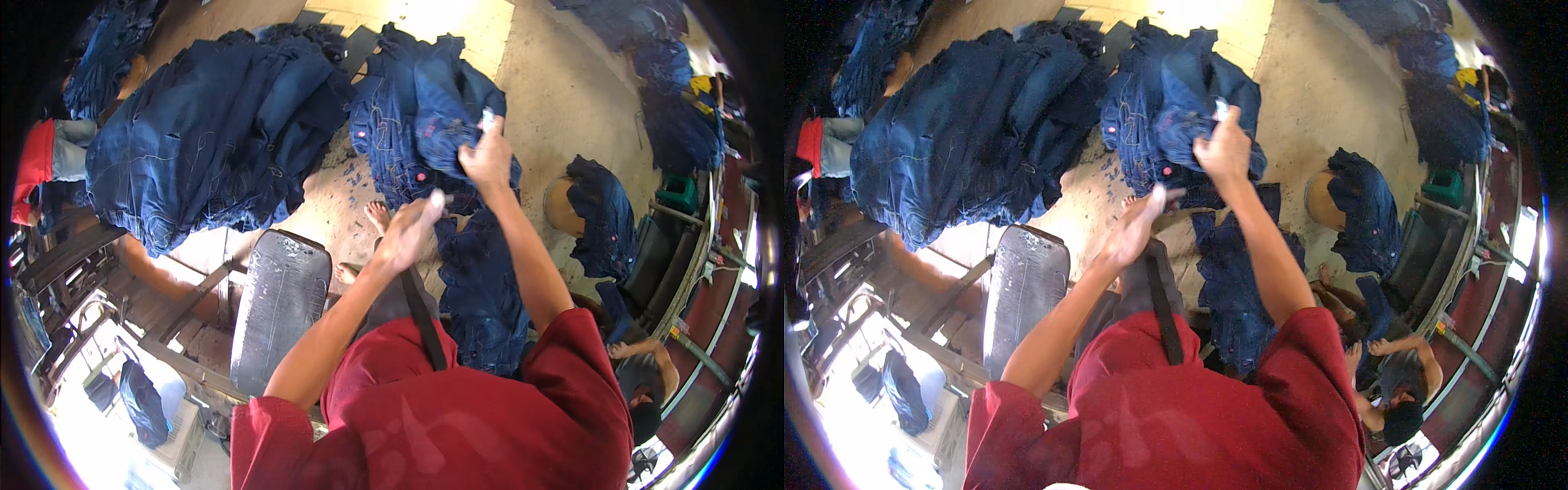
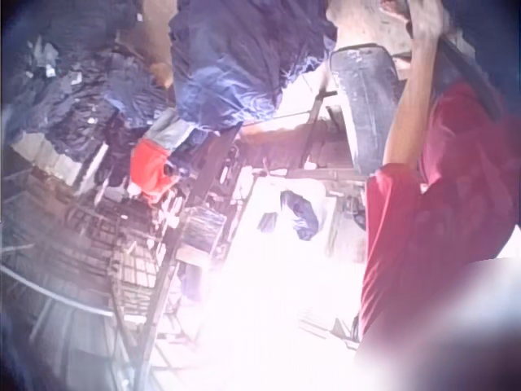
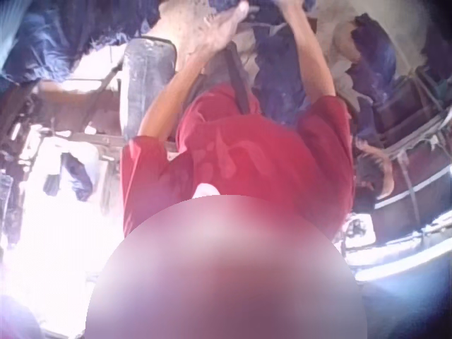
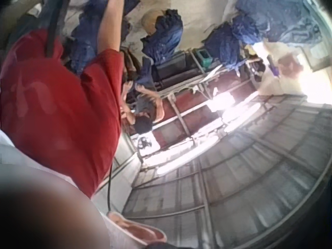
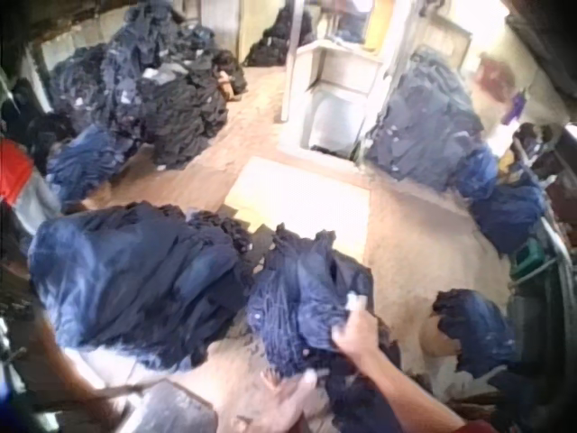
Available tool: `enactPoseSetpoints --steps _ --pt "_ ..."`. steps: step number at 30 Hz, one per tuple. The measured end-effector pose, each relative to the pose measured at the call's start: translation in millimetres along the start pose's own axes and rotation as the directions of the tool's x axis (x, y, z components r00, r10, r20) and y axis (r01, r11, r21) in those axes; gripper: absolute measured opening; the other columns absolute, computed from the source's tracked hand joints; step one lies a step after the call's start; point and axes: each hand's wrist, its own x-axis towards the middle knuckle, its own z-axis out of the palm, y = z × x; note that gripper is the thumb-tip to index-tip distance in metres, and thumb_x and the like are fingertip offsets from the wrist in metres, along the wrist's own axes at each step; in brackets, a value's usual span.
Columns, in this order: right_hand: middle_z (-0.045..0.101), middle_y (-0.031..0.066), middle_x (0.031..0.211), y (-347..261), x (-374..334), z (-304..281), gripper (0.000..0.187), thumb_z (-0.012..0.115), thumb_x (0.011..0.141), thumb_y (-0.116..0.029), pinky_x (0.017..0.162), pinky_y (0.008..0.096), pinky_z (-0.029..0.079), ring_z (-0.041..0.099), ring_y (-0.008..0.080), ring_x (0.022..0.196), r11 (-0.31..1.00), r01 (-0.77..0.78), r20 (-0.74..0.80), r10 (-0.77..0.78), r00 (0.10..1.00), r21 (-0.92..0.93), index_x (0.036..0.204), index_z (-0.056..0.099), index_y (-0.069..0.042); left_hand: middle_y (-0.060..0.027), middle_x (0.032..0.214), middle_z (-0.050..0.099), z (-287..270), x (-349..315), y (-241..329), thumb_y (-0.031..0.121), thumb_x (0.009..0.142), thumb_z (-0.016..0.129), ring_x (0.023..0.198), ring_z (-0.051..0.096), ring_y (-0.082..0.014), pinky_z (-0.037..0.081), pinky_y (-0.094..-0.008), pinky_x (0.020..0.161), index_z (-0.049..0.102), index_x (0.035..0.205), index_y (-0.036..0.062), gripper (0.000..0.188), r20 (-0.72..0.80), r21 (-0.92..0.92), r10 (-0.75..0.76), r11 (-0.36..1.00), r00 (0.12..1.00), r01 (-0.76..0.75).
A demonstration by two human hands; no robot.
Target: The person scrapes seams and joints on denim jeans using a small handheld tool. They repeatedly pick up jeans from a pile, scrape specific areas, and place them back down, continuing the process throughout the clip.
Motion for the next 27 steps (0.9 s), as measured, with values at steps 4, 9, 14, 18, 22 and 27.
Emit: enactPoseSetpoints --steps 4,9,14,18,22,27 --pt "0.071 0.0264 0.105 -91.9 -42.7 -29.6 0.058 0.08 0.073 0.005 0.086 0.054 0.06 0.074 0.0489 0.094 0.979 0.126 -0.066 -0.117 0.991 0.163 0.122 0.049 0.0 -0.0132 0.158 0.06 8.6 51.8 5.4 0.083 0.103 0.047 0.149 0.049 -0.029 0.032 -0.0489 0.129 0.056 0.156 0.0102 0.09 -0.192 -0.887 0.035 0.421 0.981 -0.189" --pt "0.062 0.024 0.114 -166.5 -128.5 25.2 0.059 0.073 0.071 0.013 0.096 0.0486 0.055 0.064 0.0425 0.11 0.891 0.342 -0.119 -0.321 0.94 0.3 0.124 0.051 0.002 -0.0131 0.13 0.078 -113.7 17.2 -15.4 0.037 0.11 0.065 0.121 0.072 -0.0337 0.05 -0.0546 0.118 0.073 0.133 0.007 0.039 -0.344 -0.93 -0.031 0.145 0.938 -0.336" --pt "0.059 0.0199 0.125 -213.2 -254.0 52.8 0.062 0.084 0.073 0.005 0.104 0.0459 0.05 0.06 0.0394 0.116 0.83 0.376 0.093 -0.449 0.889 0.413 0.125 0.05 0.003 -0.0206 0.16 0.057 -180.9 -120.8 -81.5 0.047 0.119 0.039 0.148 0.054 -0.0404 0.039 -0.0619 0.127 0.053 0.158 0.0036 0.061 -0.557 -0.809 -0.187 0.343 0.809 -0.478" --pt "0.057 0.019 0.126 -236.1 -354.1 19.6 0.064 0.088 0.074 0.0 0.1 0.0454 0.052 0.062 0.0375 0.114 0.725 0.427 0.132 -0.574 0.808 0.541 0.127 0.051 0.001 -0.0178 0.165 0.054 -140.0 -248.8 -167.7 0.043 0.119 0.039 0.15 0.053 -0.0377 0.041 -0.0629 0.126 0.05 0.161 0.0067 0.056 -0.598 -0.8 -0.293 0.276 0.746 -0.533" --pt "0.057 0.0197 0.126 -221.4 -364.7 -3.7 0.063 0.085 0.074 -0.001 0.1 0.047 0.055 0.062 0.0401 0.115 0.758 0.121 0.445 -0.495 0.746 0.641 0.127 0.053 0.003 -0.0144 0.16 0.059 -110.0 -311.6 -214.9 0.041 0.117 0.049 0.147 0.057 -0.0339 0.045 -0.0608 0.123 0.052 0.16 0.0087 0.053 -0.606 -0.79 -0.445 0.237 0.66 -0.566" --pt "0.061 0.0179 0.112 -213.6 -329.0 -23.9 0.055 0.081 0.078 0.0 0.093 0.0474 0.057 0.067 0.0369 0.106 0.792 0.169 0.502 -0.52 0.692 0.587 0.127 0.054 0.001 -0.01 0.154 0.063 -91.7 -263.8 -193.6 0.042 0.117 0.053 0.139 0.062 -0.0309 0.05 -0.055 0.117 0.054 0.157 0.0099 0.052 -0.513 -0.858 -0.329 0.19 0.793 -0.477"
